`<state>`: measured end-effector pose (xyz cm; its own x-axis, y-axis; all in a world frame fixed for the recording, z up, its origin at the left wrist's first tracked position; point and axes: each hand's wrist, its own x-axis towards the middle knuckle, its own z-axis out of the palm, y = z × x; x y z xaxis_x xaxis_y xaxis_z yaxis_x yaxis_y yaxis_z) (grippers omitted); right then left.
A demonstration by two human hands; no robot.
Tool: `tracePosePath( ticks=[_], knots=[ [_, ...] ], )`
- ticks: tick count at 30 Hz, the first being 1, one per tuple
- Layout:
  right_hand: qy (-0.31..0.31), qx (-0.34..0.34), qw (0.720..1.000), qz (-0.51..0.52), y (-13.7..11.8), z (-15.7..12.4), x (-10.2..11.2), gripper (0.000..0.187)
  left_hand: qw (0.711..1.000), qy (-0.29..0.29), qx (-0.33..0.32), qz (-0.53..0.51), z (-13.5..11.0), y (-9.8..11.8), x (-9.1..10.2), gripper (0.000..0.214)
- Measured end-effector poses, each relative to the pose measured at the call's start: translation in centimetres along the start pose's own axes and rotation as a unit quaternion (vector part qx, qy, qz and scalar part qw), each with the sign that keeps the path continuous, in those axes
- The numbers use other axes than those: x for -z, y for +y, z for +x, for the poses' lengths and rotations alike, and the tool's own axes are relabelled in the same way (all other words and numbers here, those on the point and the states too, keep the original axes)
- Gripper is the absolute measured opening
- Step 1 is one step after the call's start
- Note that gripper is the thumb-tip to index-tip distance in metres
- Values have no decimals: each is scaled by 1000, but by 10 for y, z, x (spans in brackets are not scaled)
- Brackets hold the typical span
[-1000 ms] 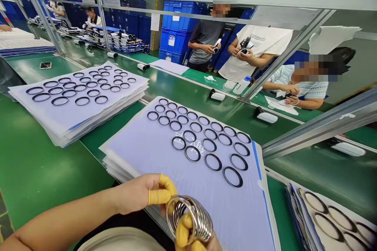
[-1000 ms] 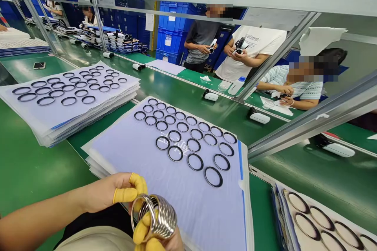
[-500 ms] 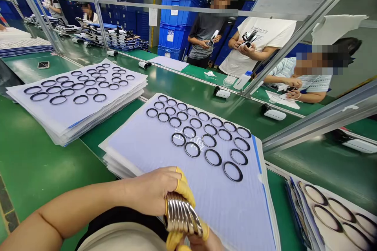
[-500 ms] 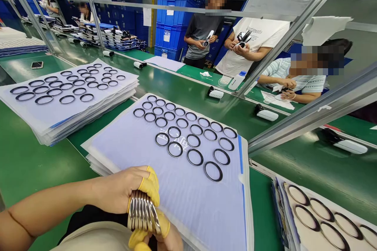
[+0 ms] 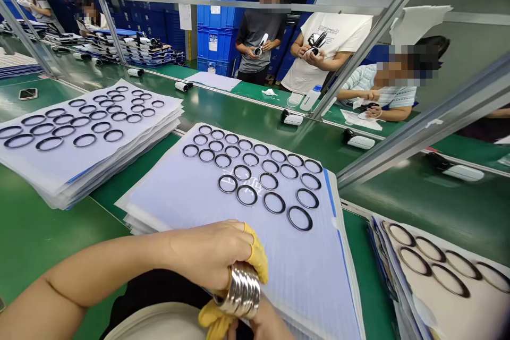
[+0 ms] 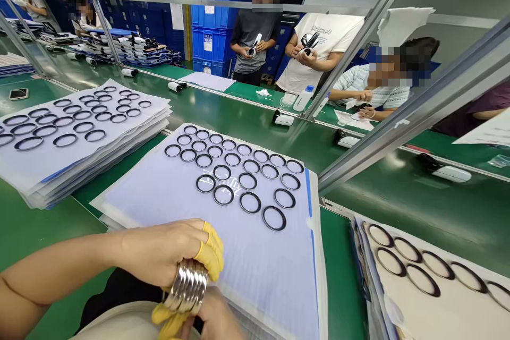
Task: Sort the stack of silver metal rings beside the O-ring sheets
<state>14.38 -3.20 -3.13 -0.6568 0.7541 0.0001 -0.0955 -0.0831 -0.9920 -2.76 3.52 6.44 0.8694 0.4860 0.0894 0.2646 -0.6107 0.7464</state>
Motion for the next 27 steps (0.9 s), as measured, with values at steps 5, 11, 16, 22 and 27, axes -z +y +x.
tracePosePath(
  ticks=[5,11,16,22,27],
  knots=[
    [-36,50,996,70,34,6,-6,53,999,-17,18,-37,11,-17,-4,19],
    [-1,14,993,116,55,-2,-5,57,989,-31,42,-136,17,-38,-14,12],
    [44,28,998,25,25,-10,-3,38,983,-30,47,-175,22,-45,-19,12],
    [56,34,997,-52,8,-7,-2,43,982,-34,36,-183,23,-47,-21,13],
    [70,63,992,-85,18,4,-9,48,984,-40,33,-171,22,-43,-18,12]
  ],
)
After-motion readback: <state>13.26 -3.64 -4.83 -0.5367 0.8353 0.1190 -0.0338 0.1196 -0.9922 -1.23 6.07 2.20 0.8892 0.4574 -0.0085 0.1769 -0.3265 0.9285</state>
